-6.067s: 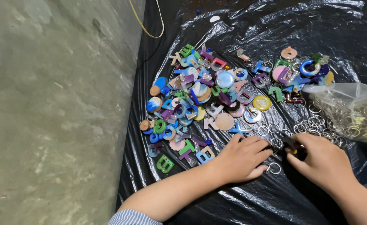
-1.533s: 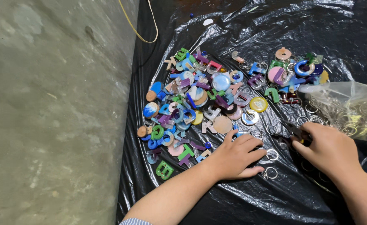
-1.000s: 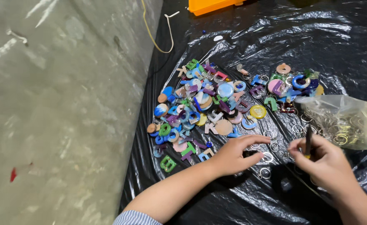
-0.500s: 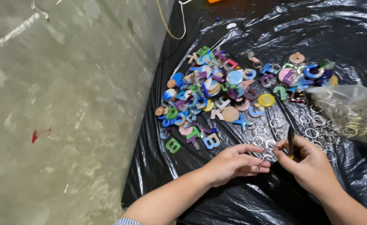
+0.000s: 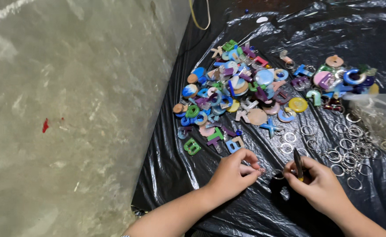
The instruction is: The person attaches metal keyring loops to resin alphabet charms and other decorative pieces using pliers.
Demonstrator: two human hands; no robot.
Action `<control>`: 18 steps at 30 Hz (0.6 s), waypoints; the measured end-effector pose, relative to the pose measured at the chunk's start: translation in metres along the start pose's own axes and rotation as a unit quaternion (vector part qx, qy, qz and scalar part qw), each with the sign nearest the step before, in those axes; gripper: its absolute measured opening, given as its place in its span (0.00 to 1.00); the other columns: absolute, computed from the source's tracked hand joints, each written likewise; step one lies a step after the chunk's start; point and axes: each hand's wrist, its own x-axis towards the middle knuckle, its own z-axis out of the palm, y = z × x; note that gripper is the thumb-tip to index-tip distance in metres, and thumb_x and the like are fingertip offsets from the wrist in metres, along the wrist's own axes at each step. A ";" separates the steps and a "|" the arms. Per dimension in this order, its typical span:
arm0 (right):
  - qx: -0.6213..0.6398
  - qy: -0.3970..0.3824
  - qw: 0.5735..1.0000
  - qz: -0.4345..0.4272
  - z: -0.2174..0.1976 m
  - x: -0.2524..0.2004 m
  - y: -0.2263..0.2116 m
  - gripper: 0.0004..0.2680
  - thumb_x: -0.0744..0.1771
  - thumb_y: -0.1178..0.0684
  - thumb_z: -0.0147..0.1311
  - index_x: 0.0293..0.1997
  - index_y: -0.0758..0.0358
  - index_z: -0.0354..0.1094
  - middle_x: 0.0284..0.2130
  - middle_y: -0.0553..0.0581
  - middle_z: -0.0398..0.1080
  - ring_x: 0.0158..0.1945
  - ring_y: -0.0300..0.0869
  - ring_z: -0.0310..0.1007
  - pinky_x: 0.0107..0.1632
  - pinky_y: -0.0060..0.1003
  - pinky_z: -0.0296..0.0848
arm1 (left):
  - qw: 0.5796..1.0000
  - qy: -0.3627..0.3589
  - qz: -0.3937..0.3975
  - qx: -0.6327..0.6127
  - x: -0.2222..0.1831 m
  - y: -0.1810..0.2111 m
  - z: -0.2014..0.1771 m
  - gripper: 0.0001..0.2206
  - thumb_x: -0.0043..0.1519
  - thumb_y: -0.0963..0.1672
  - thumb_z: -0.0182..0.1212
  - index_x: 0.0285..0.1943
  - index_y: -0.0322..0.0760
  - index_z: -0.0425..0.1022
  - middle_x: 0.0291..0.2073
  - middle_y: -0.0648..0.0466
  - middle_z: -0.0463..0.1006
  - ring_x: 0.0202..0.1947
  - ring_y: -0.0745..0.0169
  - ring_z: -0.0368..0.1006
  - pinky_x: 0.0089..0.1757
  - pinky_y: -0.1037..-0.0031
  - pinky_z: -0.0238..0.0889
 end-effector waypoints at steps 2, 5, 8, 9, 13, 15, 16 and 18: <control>0.012 -0.018 1.000 -0.013 0.002 -0.001 0.006 0.02 0.58 0.60 0.56 0.28 0.65 0.71 0.24 0.52 0.71 0.28 0.35 0.65 0.34 0.26 0.62 | 1.000 -0.003 0.020 0.003 -0.003 0.002 -0.004 0.09 0.53 0.39 0.56 0.40 0.37 0.63 0.32 0.54 0.73 0.35 0.63 0.74 0.38 0.79 0.66; 0.022 -0.040 0.998 -0.049 0.003 -0.001 0.014 0.02 0.58 0.60 0.56 0.25 0.65 0.67 0.24 0.52 0.72 0.28 0.34 0.65 0.34 0.27 0.63 | 0.997 0.003 0.076 0.021 -0.004 -0.002 -0.007 0.10 0.53 0.39 0.56 0.43 0.35 0.64 0.32 0.52 0.74 0.33 0.65 0.72 0.35 0.79 0.67; -0.065 -0.034 0.991 -0.113 0.003 -0.003 0.006 0.04 0.57 0.55 0.57 0.20 0.60 0.65 0.19 0.48 0.69 0.24 0.33 0.63 0.30 0.27 0.61 | 0.990 0.017 0.132 0.055 -0.006 -0.005 -0.007 0.09 0.53 0.38 0.56 0.42 0.37 0.68 0.32 0.56 0.75 0.34 0.68 0.72 0.32 0.80 0.66; -0.146 -0.019 0.977 -0.155 0.003 -0.005 0.001 0.05 0.56 0.51 0.57 0.19 0.55 0.65 0.14 0.45 0.65 0.20 0.33 0.62 0.27 0.27 0.59 | 0.984 0.018 0.157 0.077 -0.006 -0.005 -0.007 0.09 0.53 0.38 0.56 0.41 0.40 0.70 0.32 0.58 0.76 0.36 0.70 0.73 0.31 0.82 0.65; -0.160 -0.031 0.968 -0.191 0.005 -0.005 -0.001 0.08 0.56 0.50 0.58 0.20 0.58 0.62 0.16 0.47 0.61 0.20 0.34 0.59 0.26 0.27 0.57 | 0.982 0.024 0.177 0.055 -0.010 0.004 -0.009 0.11 0.53 0.36 0.55 0.43 0.38 0.71 0.34 0.56 0.76 0.37 0.70 0.73 0.28 0.85 0.64; -0.169 -0.075 0.967 -0.176 0.003 -0.006 -0.002 0.09 0.55 0.47 0.59 0.29 0.55 0.66 0.20 0.47 0.63 0.24 0.34 0.63 0.30 0.27 0.62 | 0.986 0.040 0.159 0.042 -0.010 0.006 -0.010 0.12 0.54 0.37 0.55 0.46 0.39 0.71 0.35 0.55 0.77 0.37 0.70 0.73 0.26 0.86 0.63; -0.169 -0.074 0.967 -0.176 0.002 -0.008 -0.005 0.09 0.55 0.47 0.59 0.29 0.55 0.66 0.20 0.47 0.63 0.24 0.34 0.63 0.30 0.27 0.62 | 0.986 0.039 0.159 0.042 -0.009 0.006 -0.011 0.12 0.54 0.37 0.55 0.46 0.39 0.71 0.35 0.55 0.77 0.37 0.70 0.73 0.26 0.86 0.63; -0.181 -0.086 0.957 -0.208 0.001 -0.011 -0.009 0.09 0.56 0.49 0.55 0.34 0.53 0.67 0.24 0.46 0.67 0.24 0.35 0.66 0.31 0.26 0.65 | 0.988 0.035 0.144 0.049 -0.009 0.006 -0.011 0.18 0.54 0.38 0.54 0.53 0.39 0.64 0.40 0.50 0.70 0.35 0.67 0.70 0.29 0.83 0.67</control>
